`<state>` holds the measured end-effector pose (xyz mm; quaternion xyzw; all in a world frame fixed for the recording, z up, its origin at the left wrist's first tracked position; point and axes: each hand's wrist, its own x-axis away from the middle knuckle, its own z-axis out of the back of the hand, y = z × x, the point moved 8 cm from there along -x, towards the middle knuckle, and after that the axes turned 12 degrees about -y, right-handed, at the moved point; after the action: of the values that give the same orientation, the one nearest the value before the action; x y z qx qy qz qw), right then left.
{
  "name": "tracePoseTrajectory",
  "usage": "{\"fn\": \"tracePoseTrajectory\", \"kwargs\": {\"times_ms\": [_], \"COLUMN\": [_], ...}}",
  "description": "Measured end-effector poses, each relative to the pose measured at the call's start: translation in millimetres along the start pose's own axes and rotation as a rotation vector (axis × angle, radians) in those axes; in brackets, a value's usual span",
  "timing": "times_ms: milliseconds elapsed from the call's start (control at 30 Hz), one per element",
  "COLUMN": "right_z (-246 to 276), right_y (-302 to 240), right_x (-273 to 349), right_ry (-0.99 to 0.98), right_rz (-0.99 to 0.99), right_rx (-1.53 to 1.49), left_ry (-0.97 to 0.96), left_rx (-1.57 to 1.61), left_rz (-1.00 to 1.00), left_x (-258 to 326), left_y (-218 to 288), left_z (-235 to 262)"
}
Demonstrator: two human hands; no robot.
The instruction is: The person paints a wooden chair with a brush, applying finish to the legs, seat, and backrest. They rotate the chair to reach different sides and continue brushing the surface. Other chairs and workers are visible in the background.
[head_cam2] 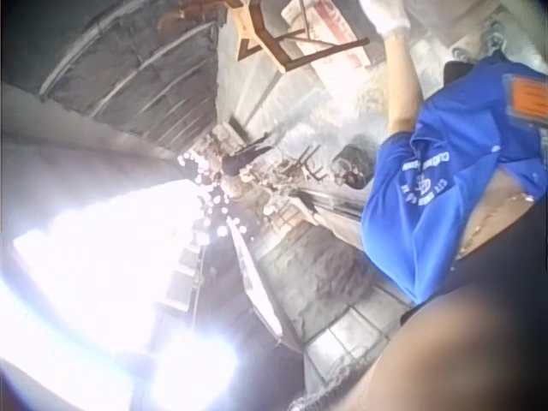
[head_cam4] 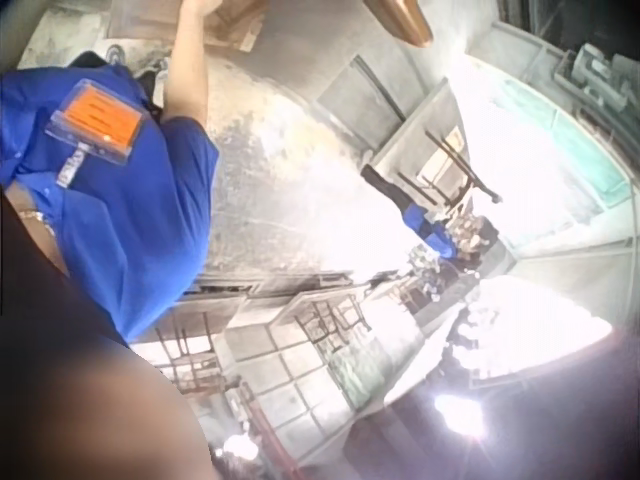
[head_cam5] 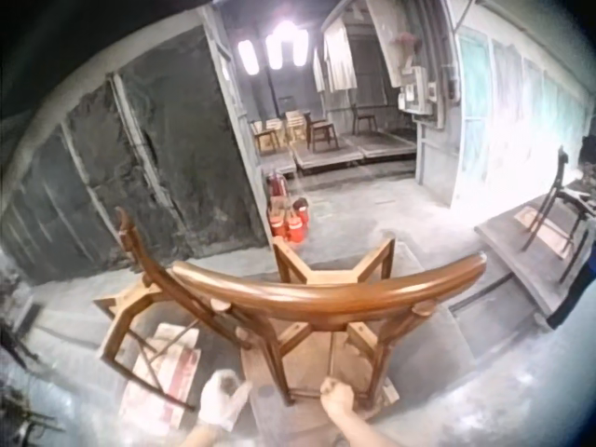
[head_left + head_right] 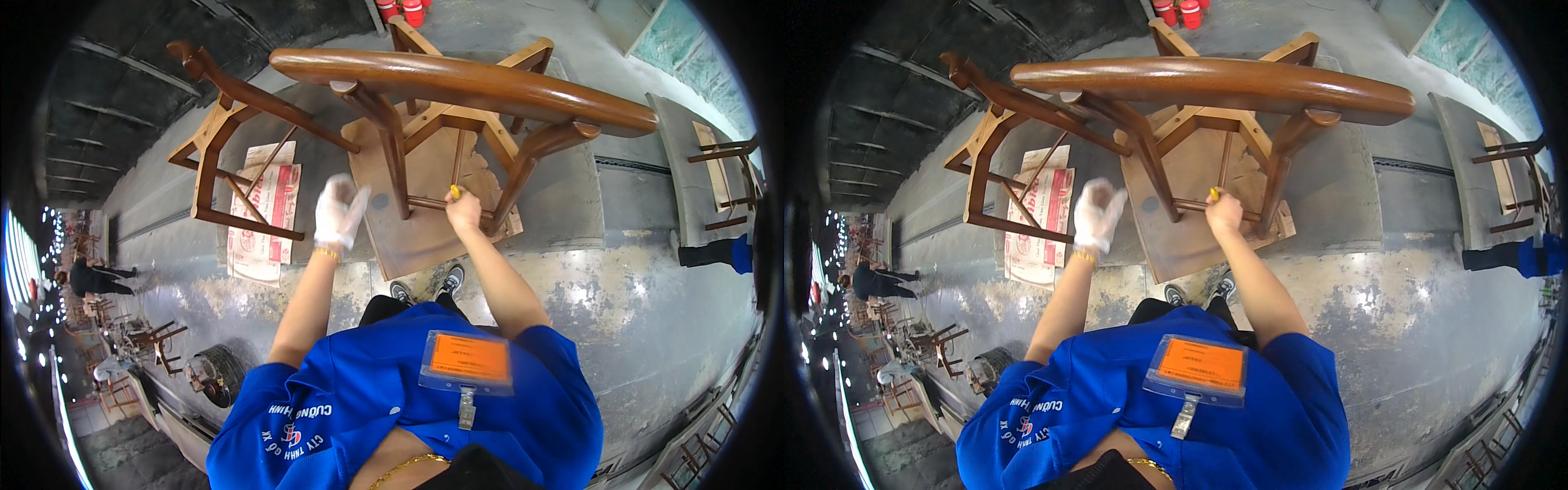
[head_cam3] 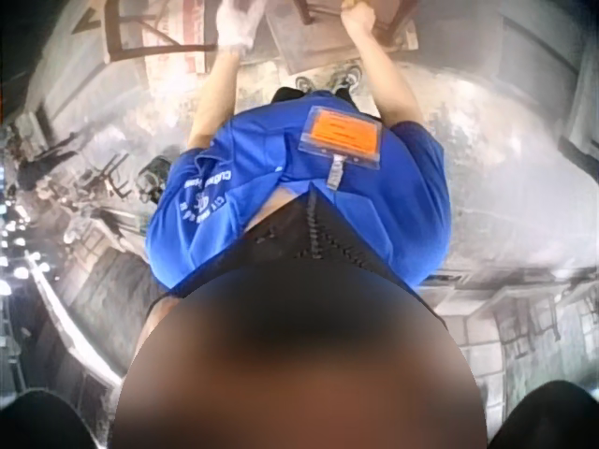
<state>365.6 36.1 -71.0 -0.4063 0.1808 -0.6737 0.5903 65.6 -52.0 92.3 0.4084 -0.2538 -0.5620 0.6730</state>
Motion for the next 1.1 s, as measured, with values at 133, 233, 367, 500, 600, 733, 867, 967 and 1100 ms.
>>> {"fn": "tracePoseTrajectory", "kwargs": {"times_ms": [133,233,367,500,600,733,867,967,1100], "right_z": [-83.4,-103.1,-51.3,-22.9,-24.0,-52.5,-110.0,-154.4,-222.7], "right_y": [-18.1,-6.4,57.0,100.6,134.1,187.9,200.0,185.1,157.8], "right_x": [-27.7,-35.7,-19.6,6.2,54.7,140.2,213.4,236.9,220.1], "right_ry": [-0.046,0.000,0.342,0.340,0.295,0.172,-0.241,-0.435,-0.498], "right_rz": [0.108,0.122,0.052,0.315,0.235,-0.290,-0.529,-0.526,-0.430], "right_rx": [-0.305,-0.530,-0.347,-0.471,-0.260,0.241,0.514,0.452,0.314], "left_ry": [-0.317,-0.911,-1.125,-0.495,-0.084,-0.070,-0.172,-0.167,-0.057], "left_rx": [-0.416,-0.699,-0.693,-0.290,0.189,0.158,0.183,0.066,0.155], "left_rz": [0.375,0.831,0.941,1.204,1.297,1.246,1.202,1.193,1.161], "left_x": [146.5,305.0,469.9,539.8,555.5,544.1,545.8,546.7,496.9], "left_y": [-160.5,-303.4,-406.2,-438.4,-445.3,-463.9,-494.0,-502.6,-489.4], "left_z": [23.9,47.9,110.0,175.9,183.4,184.6,205.1,235.3,267.0]}}
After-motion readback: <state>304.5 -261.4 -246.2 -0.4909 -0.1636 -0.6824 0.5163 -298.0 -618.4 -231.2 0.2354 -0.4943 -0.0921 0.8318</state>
